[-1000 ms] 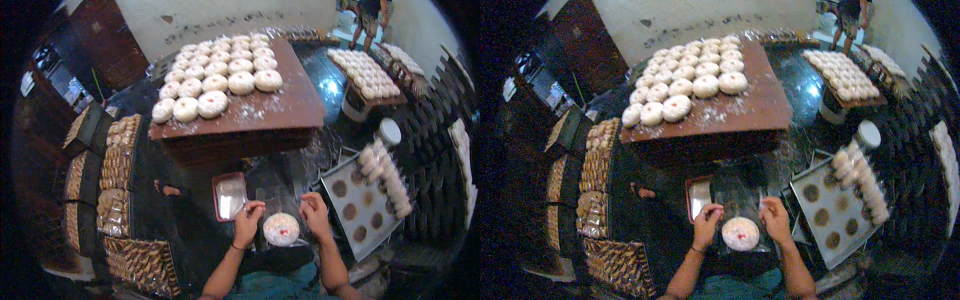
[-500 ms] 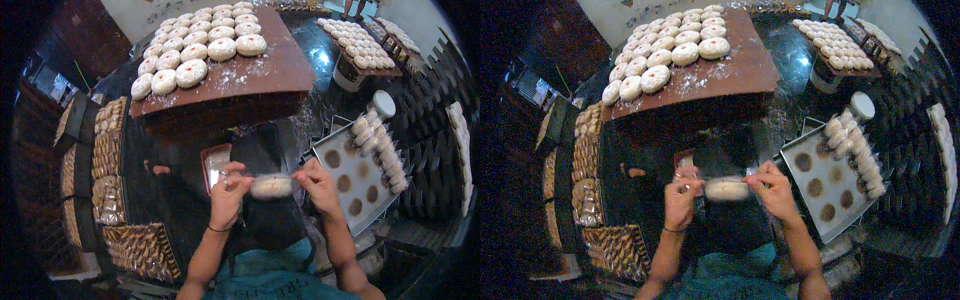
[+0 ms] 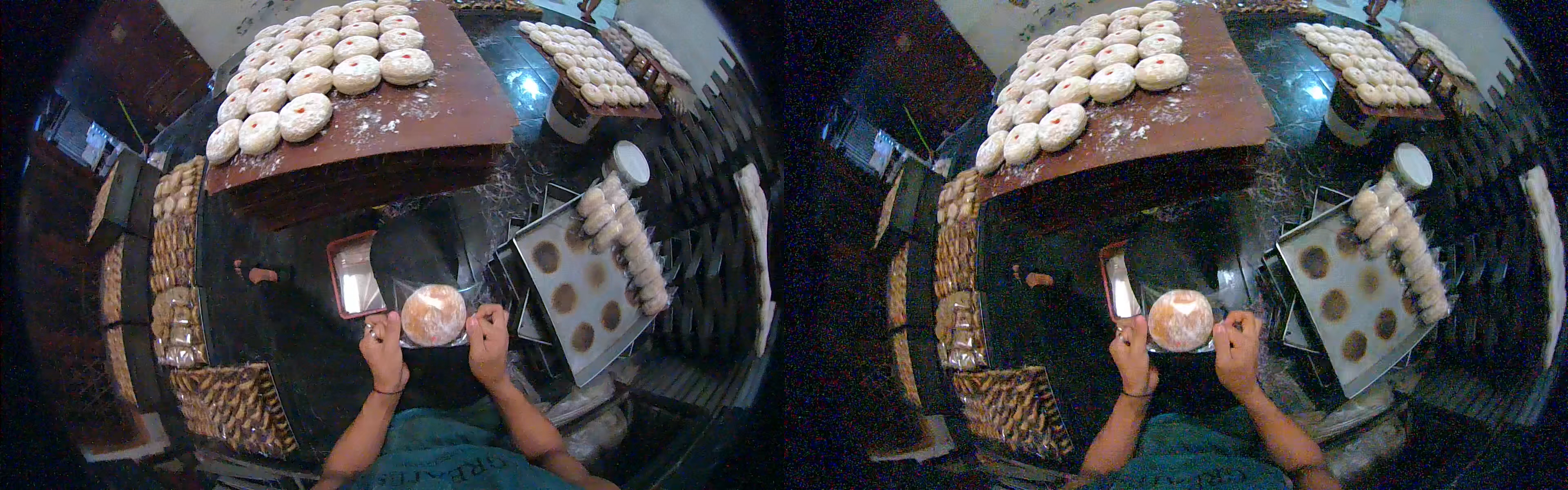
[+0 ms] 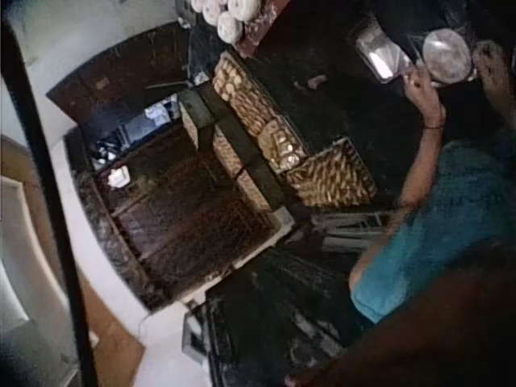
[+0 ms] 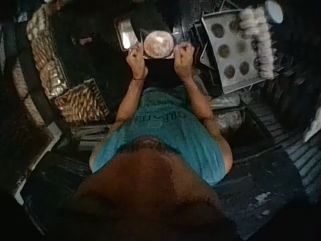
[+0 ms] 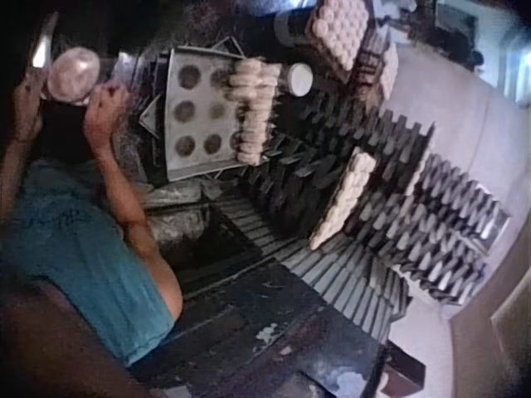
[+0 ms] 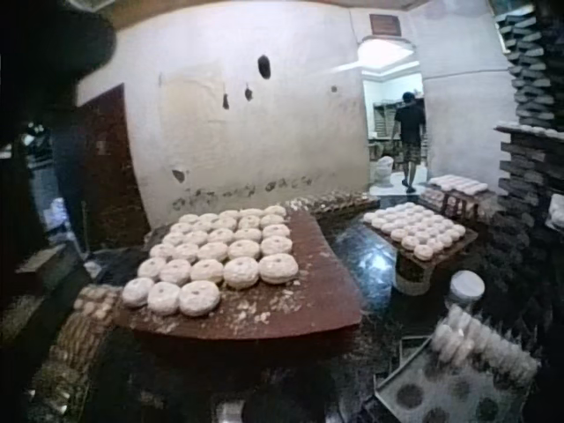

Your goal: The person picks up round pastries from a wooden board and places them into clear plastic bags. They then tie the bags closed and place the packaged pastries onto a metal tray. The process is repeated for multiple pastries.

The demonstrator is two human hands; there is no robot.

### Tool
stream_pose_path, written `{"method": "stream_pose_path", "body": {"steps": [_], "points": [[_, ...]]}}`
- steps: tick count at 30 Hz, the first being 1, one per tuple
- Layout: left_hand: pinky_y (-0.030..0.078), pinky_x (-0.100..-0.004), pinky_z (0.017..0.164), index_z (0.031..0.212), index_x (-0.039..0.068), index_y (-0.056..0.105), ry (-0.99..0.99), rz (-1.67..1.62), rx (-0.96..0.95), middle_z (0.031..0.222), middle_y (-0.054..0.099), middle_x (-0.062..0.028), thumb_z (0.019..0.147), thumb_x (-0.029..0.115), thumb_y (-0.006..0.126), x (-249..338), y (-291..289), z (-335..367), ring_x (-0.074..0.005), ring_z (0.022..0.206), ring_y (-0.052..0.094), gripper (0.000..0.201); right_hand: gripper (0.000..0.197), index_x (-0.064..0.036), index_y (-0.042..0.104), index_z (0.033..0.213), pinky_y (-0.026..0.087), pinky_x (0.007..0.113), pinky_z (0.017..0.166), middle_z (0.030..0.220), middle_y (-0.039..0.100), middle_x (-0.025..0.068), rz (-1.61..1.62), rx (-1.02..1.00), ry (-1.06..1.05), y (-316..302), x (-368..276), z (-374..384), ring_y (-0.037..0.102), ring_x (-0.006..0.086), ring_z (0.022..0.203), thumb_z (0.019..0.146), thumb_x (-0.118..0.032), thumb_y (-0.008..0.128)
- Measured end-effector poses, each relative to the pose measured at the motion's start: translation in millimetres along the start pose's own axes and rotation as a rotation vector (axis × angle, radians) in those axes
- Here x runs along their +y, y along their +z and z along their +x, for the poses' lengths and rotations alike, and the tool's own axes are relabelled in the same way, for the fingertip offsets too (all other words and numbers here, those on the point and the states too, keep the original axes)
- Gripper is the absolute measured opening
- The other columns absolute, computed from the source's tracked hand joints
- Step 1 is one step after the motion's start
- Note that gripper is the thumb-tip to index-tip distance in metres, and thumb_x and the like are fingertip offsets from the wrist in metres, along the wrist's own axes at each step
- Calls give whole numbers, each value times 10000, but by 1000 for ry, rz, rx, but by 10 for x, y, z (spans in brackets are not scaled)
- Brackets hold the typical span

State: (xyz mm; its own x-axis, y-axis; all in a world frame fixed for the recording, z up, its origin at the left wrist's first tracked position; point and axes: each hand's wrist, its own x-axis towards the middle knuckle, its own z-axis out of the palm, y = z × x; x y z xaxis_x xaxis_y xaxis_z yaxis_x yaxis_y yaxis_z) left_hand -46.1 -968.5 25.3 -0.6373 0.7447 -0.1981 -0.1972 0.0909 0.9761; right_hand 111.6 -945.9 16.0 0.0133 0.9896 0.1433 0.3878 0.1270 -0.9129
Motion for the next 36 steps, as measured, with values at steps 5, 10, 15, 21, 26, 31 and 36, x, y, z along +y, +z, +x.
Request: {"method": "stream_pose_path", "body": {"steps": [5,10,15,21,26,31,36], "points": [[348,-210,657,883,32,567,-154,30,-190,795,492,23,904,137,541,88,78,68,-56,715,408,111,247,5,585,946,341,362,933,1053,506,150,385,-235,162,-195,275,247,460,264,1040,830,-212,559],[418,-251,799,1096,5,511,-205,-187,-336,1002,544,-47,940,197,476,358,485,-60,-118,907,513,250,558,-40,480,1234,262,384,1049,1300,443,118,1366,-435,199,-451,61,498,374,263,1243,838,-426,555],[465,-324,815,1122,18,477,15,-174,-663,1058,543,-102,944,334,436,422,1072,-125,-206,949,546,365,572,-54,423,1270,363,425,1003,1252,508,88,1743,-61,503,-584,59,696,483,257,1151,810,-320,635],[426,-371,888,1150,1,467,-13,-87,-268,1122,506,-132,920,289,468,407,463,362,-219,993,513,368,454,-48,465,1216,410,361,946,1183,535,103,1092,830,184,-1616,1336,1337,518,256,1085,790,-69,618],[439,-386,847,1150,-6,521,-80,82,-138,1116,537,-129,906,268,544,280,27,516,-246,1008,525,367,586,-15,378,1272,391,379,935,1203,507,168,140,1247,244,-2240,2420,2137,500,309,1091,768,-121,657],[465,-328,788,1091,3,548,-117,122,-144,977,595,-89,923,252,521,176,107,381,-190,896,569,302,694,-16,240,1356,213,442,1063,1377,282,248,-179,1249,258,-2023,2914,2472,285,397,1266,796,-193,611],[465,-325,787,1072,8,557,-137,113,-109,972,592,-87,925,243,512,79,32,335,-193,884,565,281,738,-12,200,1378,191,467,1069,1412,163,265,-344,1244,255,-2106,2976,2586,204,424,1295,807,-239,609]]}}
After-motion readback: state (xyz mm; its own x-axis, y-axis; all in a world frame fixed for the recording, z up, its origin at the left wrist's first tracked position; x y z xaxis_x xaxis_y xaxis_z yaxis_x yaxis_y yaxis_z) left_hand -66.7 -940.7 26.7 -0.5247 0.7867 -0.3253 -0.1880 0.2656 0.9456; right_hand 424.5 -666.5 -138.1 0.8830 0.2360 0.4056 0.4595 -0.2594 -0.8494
